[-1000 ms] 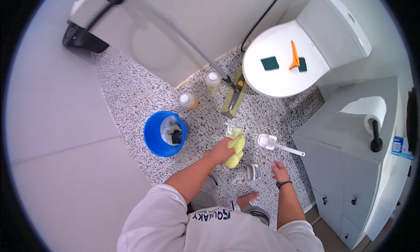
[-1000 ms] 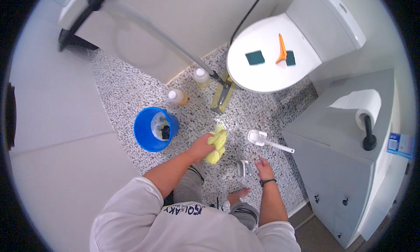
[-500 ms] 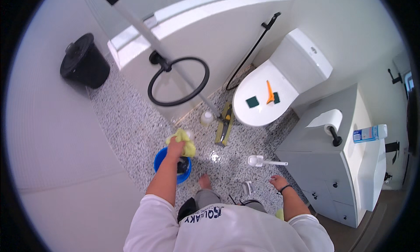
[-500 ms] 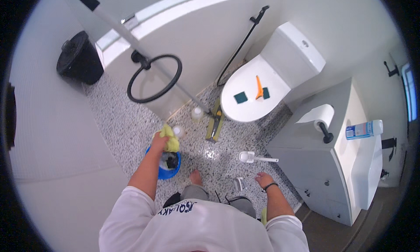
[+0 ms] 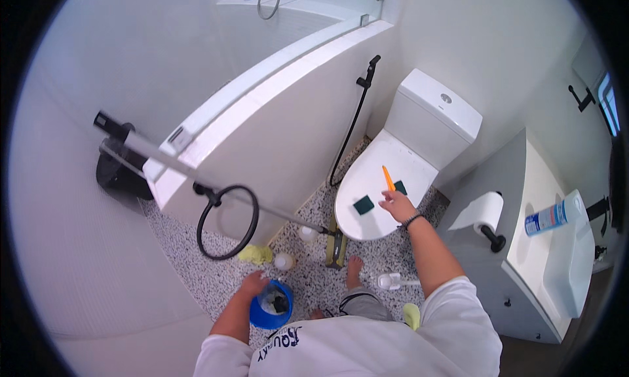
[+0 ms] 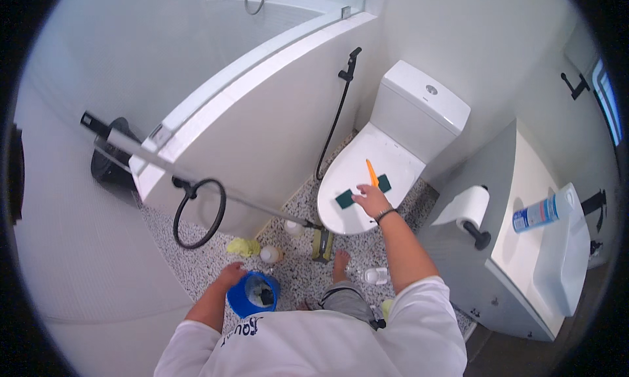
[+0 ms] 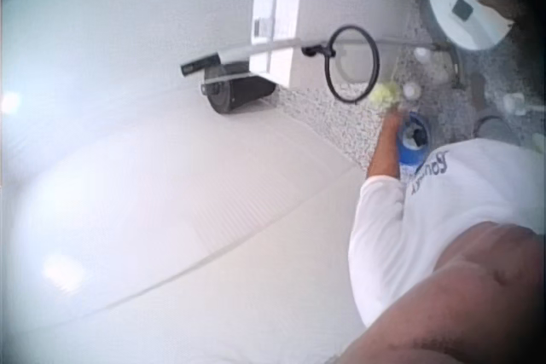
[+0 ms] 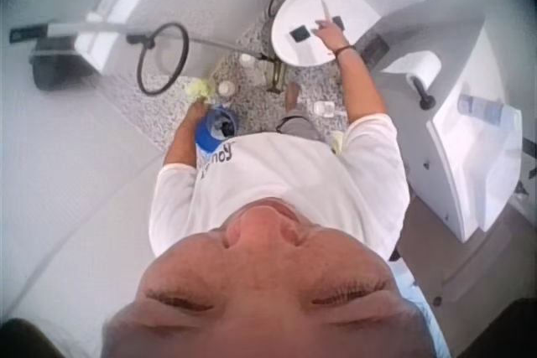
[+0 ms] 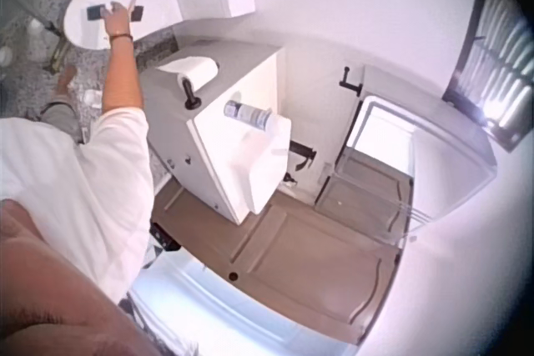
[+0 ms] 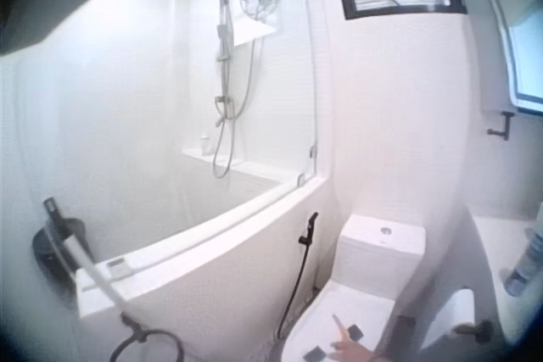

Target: The person uses a long-handled duster to wipe the walls and door in a bathroom. They then use a yellow cloth to wipe a white plastic toilet brush holder and its handle, followed by rinsing both items with a handheld bidet sprayer.

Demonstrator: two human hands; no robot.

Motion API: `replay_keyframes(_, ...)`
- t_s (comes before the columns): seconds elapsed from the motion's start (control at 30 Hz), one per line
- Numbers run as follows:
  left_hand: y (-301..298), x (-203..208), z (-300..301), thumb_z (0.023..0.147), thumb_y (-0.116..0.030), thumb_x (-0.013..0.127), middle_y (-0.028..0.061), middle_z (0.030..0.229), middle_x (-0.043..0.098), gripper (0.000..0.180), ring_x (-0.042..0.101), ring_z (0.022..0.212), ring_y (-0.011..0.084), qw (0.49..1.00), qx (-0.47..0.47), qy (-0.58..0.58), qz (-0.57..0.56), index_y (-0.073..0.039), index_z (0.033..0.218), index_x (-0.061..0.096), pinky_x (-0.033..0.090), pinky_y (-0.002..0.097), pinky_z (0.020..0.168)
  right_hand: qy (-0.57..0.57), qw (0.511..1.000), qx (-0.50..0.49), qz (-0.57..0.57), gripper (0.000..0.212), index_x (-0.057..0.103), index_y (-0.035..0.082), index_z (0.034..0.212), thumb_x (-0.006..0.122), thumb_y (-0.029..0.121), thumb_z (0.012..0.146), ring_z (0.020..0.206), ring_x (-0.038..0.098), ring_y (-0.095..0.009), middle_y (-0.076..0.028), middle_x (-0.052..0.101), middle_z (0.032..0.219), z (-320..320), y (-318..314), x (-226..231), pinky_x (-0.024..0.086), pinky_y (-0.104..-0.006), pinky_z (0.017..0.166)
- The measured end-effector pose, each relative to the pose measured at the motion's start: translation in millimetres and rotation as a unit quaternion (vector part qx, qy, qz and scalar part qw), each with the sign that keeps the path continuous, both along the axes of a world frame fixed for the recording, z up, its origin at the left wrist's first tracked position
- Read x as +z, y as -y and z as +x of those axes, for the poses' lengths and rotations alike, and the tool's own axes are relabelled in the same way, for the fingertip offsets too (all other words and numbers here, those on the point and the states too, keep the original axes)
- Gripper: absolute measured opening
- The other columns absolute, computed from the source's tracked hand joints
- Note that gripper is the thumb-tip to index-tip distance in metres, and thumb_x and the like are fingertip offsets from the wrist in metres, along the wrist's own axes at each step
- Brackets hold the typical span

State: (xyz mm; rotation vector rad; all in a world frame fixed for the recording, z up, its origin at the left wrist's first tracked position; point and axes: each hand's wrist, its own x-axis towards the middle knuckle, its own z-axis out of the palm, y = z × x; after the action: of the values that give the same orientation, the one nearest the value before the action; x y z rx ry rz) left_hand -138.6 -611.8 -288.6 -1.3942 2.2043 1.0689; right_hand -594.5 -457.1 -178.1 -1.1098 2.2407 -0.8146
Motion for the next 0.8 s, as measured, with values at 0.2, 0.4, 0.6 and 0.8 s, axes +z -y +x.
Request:
replay_keyframes(0.2,-15.8,1.4,-58.1,0.073,-0.034,0.055,0.0173,0.103,0.054,0.049,0.051,0.097,0.0289,0.998,-0.009,0.006,0.069,-0.003,0.110,0.048,0.039,0.0334,0.083,-0.045,0.996,-0.077,-0.029,0.054,0.048,-0.004,0.107,0.058,0.032,0.069,0.100,0.048,-0.032,-0.023,0.052,0.103,-153.2,149.9,-1.3,0.038,-0.0354,0.085)
replay_keyframes(0.4,-2.3,29.3,-109.1,0.074,-0.033,0.053,0.0172,0.100,0.055,0.046,0.052,0.095,0.0292,0.995,0.048,0.056,0.065,-0.003,0.109,0.049,0.040,0.0341,0.082,-0.081,0.972,-0.203,-0.085,0.067,0.036,-0.005,0.118,0.061,0.032,0.068,0.101,0.046,-0.035,-0.024,0.049,0.108,-273.8,278.8,2.5,0.037,-0.0361,0.087)
replay_keyframes(0.6,-13.6,39.6,-106.8,0.073,-0.033,0.053,0.0173,0.098,0.056,0.043,0.053,0.091,0.0294,0.990,0.075,0.101,0.060,-0.004,0.105,0.052,0.042,0.0346,0.079,0.047,0.951,-0.246,-0.183,0.066,0.035,-0.003,0.115,0.065,0.031,0.067,0.094,0.052,-0.030,-0.018,0.054,0.101,-310.0,342.9,3.4,0.040,-0.0358,0.081)
replay_keyframes(0.8,-29.0,46.9,-87.1,0.072,-0.032,0.054,0.0169,0.098,0.056,0.042,0.053,0.093,0.0293,0.982,0.121,0.128,0.062,-0.004,0.104,0.053,0.041,0.0349,0.080,-0.045,0.932,-0.279,-0.226,0.038,0.046,0.001,0.094,0.057,0.026,0.069,0.081,0.055,-0.035,-0.018,0.058,0.083,-330.3,345.8,21.8,0.043,-0.0389,0.072)
